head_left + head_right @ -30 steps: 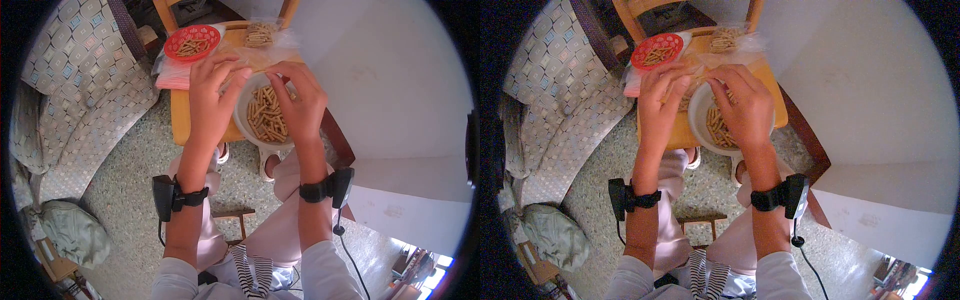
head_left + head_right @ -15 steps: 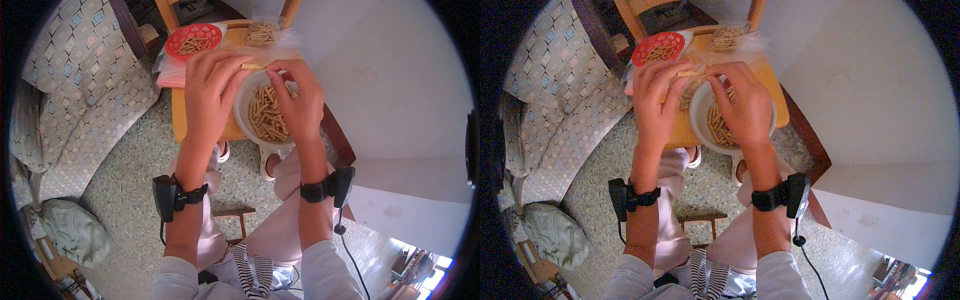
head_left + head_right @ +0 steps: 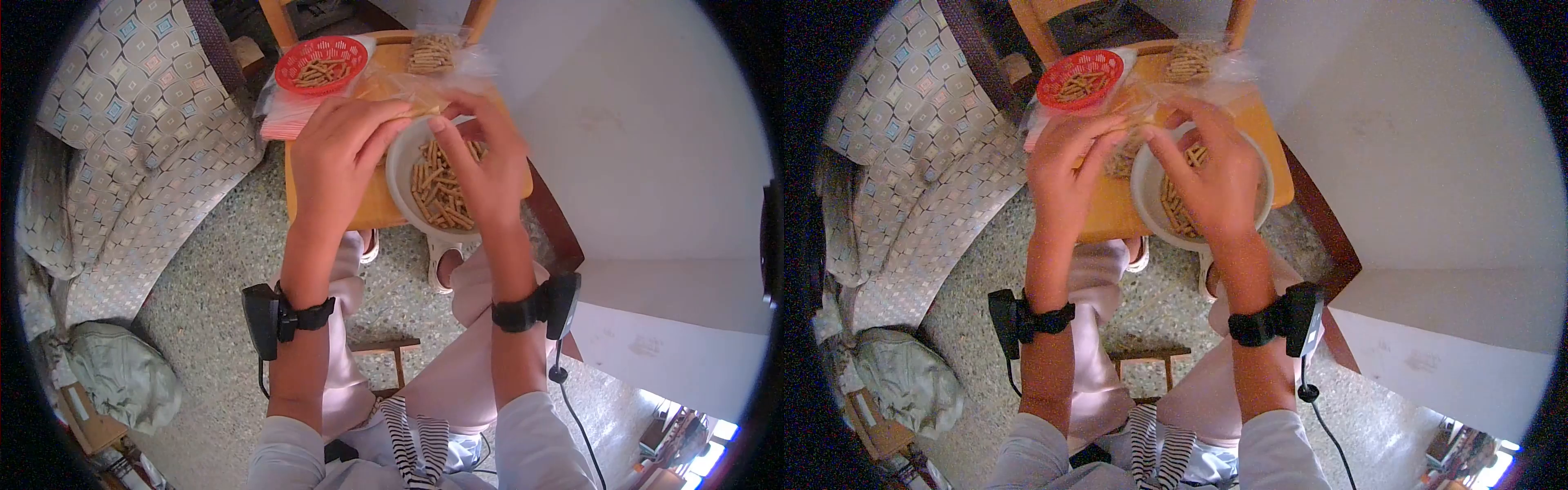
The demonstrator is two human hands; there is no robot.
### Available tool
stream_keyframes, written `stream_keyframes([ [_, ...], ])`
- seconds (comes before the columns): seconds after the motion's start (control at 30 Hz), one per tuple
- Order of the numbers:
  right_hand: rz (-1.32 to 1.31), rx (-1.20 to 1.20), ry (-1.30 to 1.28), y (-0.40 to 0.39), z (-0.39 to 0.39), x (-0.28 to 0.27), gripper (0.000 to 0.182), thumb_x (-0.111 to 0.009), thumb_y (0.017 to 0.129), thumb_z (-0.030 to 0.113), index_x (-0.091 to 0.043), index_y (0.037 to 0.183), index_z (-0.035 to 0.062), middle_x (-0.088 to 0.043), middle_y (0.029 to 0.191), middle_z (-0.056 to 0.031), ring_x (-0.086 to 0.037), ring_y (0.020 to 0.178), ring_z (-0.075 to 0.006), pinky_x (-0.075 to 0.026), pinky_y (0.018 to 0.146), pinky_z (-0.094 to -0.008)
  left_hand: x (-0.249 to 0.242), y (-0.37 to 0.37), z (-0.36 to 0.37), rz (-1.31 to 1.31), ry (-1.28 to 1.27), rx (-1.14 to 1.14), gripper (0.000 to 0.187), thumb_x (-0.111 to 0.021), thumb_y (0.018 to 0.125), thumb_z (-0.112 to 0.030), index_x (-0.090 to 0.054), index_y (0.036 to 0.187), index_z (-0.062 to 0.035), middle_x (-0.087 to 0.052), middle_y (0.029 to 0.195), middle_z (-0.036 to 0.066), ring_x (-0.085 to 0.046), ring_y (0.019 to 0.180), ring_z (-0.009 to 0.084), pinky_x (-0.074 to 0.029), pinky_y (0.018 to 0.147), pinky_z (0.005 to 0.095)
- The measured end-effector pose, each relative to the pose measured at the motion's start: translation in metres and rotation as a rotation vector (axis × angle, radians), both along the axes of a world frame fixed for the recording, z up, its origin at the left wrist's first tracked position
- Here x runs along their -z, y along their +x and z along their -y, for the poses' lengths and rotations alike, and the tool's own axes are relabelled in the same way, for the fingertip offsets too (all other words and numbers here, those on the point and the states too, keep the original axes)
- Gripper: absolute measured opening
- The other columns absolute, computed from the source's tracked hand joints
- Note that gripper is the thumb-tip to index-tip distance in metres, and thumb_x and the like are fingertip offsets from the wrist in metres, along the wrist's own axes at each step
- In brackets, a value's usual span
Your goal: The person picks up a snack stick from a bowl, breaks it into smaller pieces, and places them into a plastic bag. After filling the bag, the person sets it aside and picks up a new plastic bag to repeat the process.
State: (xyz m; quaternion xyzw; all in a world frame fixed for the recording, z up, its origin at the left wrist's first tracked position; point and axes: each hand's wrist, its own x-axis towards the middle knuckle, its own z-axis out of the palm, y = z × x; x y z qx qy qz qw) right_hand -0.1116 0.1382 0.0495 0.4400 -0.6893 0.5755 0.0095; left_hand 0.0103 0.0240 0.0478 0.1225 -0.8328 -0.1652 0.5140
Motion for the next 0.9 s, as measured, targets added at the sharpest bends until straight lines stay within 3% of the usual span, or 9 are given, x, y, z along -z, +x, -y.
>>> stream_keyframes([
  [0.1, 0.065, -0.13, 0.153, 0.0012, -0.0028, -0.003, 0.028, -0.07, 0.086, 0.027, -0.068, 0.1, 0.0025, -0.067, 0.089, -0.0117, -0.064, 0.068, -0.0206, -0.05, 0.064, -0.0318, -0.0031, 0.0012, -0.0022, 0.052, -0.047, 0.013, 0.016, -0.073, 0.076, -0.011, -0.07, 0.092, -0.0105, -0.067, 0.086, 0.001, -0.061, 0.078, 0.0225, -0.05, 0.068, 0.0335],
  [0.2, 0.061, -0.122, 0.047, 0.0037, 0.0027, -0.0002, 0.028, -0.067, 0.089, 0.028, -0.067, 0.095, 0.0005, -0.065, 0.083, -0.0136, -0.063, 0.067, -0.0235, -0.049, 0.063, -0.0328, -0.001, -0.0002, -0.0017, 0.032, -0.063, 0.013, 0.014, -0.073, 0.077, -0.011, -0.07, 0.09, -0.0095, -0.067, 0.084, 0.002, -0.06, 0.077, 0.0225, -0.05, 0.068, 0.034],
  [0.43, 0.033, -0.153, 0.071, 0.005, -0.0002, -0.0048, 0.025, -0.062, 0.092, 0.023, -0.064, 0.092, -0.0012, -0.063, 0.082, -0.0162, -0.061, 0.068, -0.0279, -0.048, 0.064, -0.0352, 0.002, 0.0008, -0.0004, 0.031, -0.053, -0.005, 0.015, -0.074, 0.076, -0.015, -0.069, 0.088, -0.0082, -0.066, 0.083, 0.004, -0.06, 0.076, 0.0233, -0.05, 0.066, 0.0348],
  [0.6, 0.038, -0.181, 0.093, 0.0049, -0.0015, -0.0054, 0.019, -0.053, 0.095, 0.016, -0.061, 0.095, -0.0015, -0.062, 0.084, -0.0171, -0.062, 0.073, -0.0306, -0.048, 0.067, -0.0366, 0.0008, 0.0007, -0.0003, 0.008, -0.095, -0.026, 0.015, -0.074, 0.077, -0.015, -0.068, 0.088, -0.0074, -0.065, 0.081, 0.004, -0.06, 0.074, 0.0242, -0.049, 0.065, 0.035],
  [0.83, 0.065, -0.228, 0.058, 0.0058, -0.0003, -0.0031, 0.019, -0.051, 0.095, 0.014, -0.059, 0.099, -0.0016, -0.061, 0.085, -0.0171, -0.063, 0.078, -0.0318, -0.048, 0.071, -0.0378, 0.003, 0.0027, 0.0004, 0.032, -0.002, 0.027, 0.015, -0.075, 0.076, -0.014, -0.069, 0.088, -0.0076, -0.065, 0.081, 0.004, -0.06, 0.074, 0.0237, -0.049, 0.064, 0.0343],
  [0.9, 0.097, -0.245, 0.056, 0.0058, -0.0005, -0.0028, 0.02, -0.052, 0.095, 0.016, -0.06, 0.1, -0.0011, -0.061, 0.087, -0.0174, -0.062, 0.078, -0.0303, -0.048, 0.071, -0.0365, 0.0021, 0.0014, 0.0004, -0.014, -0.114, -0.034, 0.017, -0.075, 0.073, -0.012, -0.069, 0.089, -0.0089, -0.065, 0.081, 0.003, -0.06, 0.074, 0.0227, -0.049, 0.064, 0.0332],
])
